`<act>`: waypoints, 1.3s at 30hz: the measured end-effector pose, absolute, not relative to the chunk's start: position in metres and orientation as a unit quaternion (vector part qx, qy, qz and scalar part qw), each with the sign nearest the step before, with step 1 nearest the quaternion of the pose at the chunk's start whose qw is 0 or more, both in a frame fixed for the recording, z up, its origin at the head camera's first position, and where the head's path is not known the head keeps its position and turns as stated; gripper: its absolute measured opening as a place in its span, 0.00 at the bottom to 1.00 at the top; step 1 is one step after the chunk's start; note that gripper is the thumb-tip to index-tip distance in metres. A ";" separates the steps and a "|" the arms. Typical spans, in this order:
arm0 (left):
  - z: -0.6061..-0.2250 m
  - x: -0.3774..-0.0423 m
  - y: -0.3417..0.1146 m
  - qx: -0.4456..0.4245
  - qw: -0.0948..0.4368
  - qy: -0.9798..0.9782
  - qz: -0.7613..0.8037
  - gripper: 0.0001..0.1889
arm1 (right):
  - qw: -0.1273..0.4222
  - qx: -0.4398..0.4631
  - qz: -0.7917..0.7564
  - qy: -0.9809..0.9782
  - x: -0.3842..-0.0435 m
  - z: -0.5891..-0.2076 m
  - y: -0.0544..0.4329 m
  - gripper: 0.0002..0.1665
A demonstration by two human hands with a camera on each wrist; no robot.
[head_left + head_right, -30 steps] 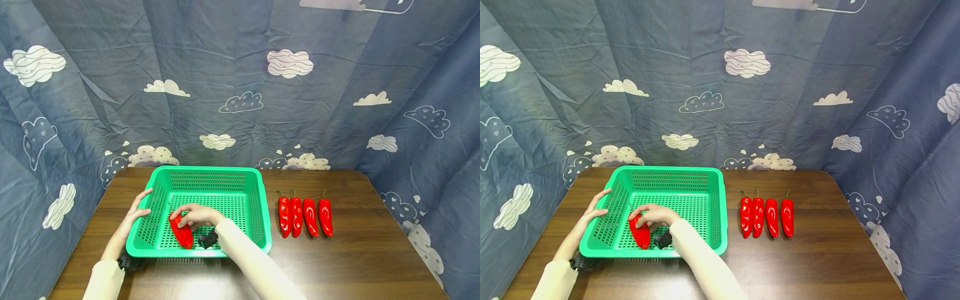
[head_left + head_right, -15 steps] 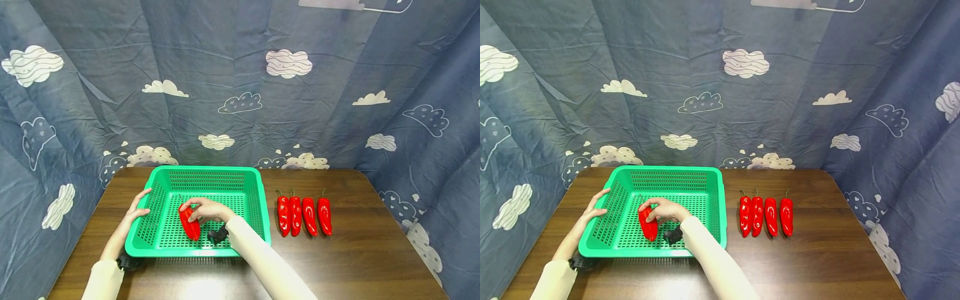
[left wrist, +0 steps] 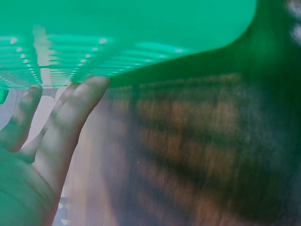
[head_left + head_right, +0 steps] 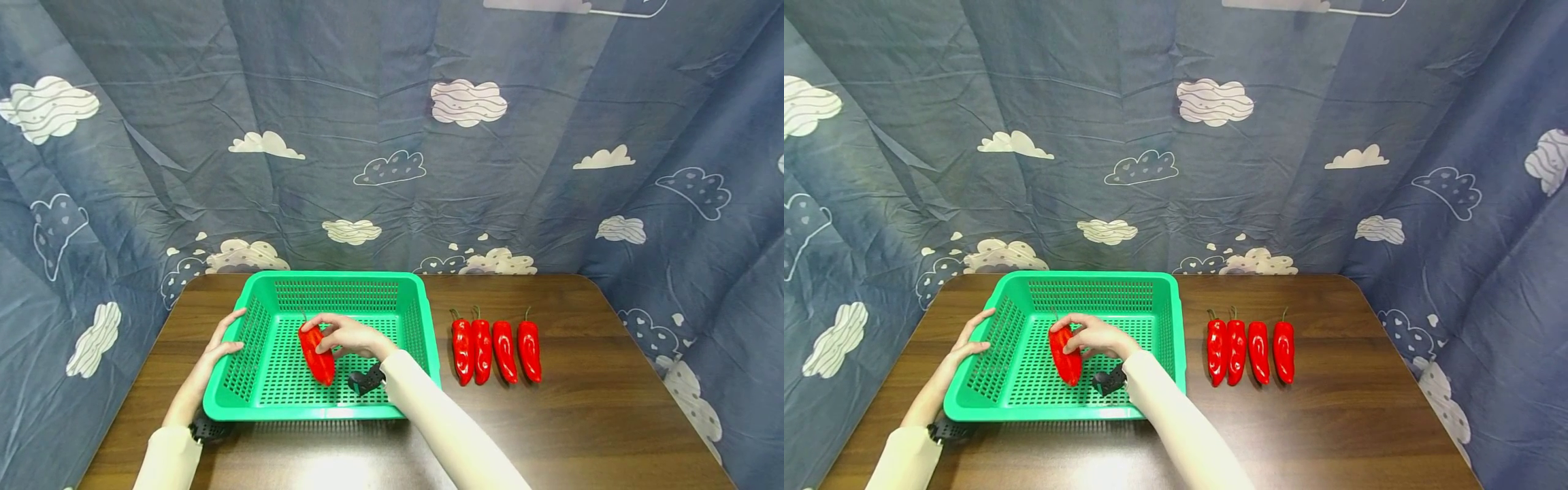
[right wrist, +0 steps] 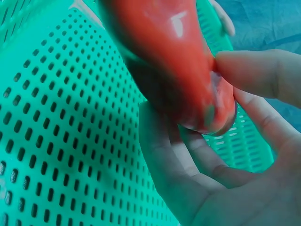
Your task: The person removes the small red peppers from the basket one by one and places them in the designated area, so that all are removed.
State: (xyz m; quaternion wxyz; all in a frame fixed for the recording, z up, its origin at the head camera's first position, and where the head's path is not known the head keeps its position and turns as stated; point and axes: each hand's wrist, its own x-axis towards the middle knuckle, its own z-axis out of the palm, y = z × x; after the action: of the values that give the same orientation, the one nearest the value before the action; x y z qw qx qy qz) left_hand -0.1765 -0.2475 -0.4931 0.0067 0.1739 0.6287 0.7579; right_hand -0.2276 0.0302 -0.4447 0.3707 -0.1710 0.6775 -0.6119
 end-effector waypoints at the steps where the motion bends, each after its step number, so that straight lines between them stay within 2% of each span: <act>1: -0.493 -0.177 -0.248 0.174 0.006 0.630 0.757 0.35 | 0.368 -0.172 -0.614 0.677 -0.228 -0.444 0.032 0.26; 9: -0.494 -0.174 -0.247 0.176 0.001 0.632 0.754 0.35 | 0.351 -0.181 -0.621 0.677 -0.228 -0.438 0.049 0.27; 16: -0.493 -0.171 -0.247 0.172 0.018 0.625 0.761 0.34 | 0.336 -0.179 -0.622 0.684 -0.230 -0.431 0.067 0.27; 39: -0.497 -0.170 -0.245 0.194 -0.001 0.612 0.767 0.36 | 0.280 -0.160 -0.656 0.682 -0.234 -0.421 0.123 0.28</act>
State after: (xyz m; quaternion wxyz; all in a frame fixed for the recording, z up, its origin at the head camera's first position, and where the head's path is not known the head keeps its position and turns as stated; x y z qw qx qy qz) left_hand -0.1705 -0.2452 -0.4974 -0.0009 0.1941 0.6122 0.7665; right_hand -0.2339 0.1233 -0.4210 0.2804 -0.1595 0.6823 -0.6560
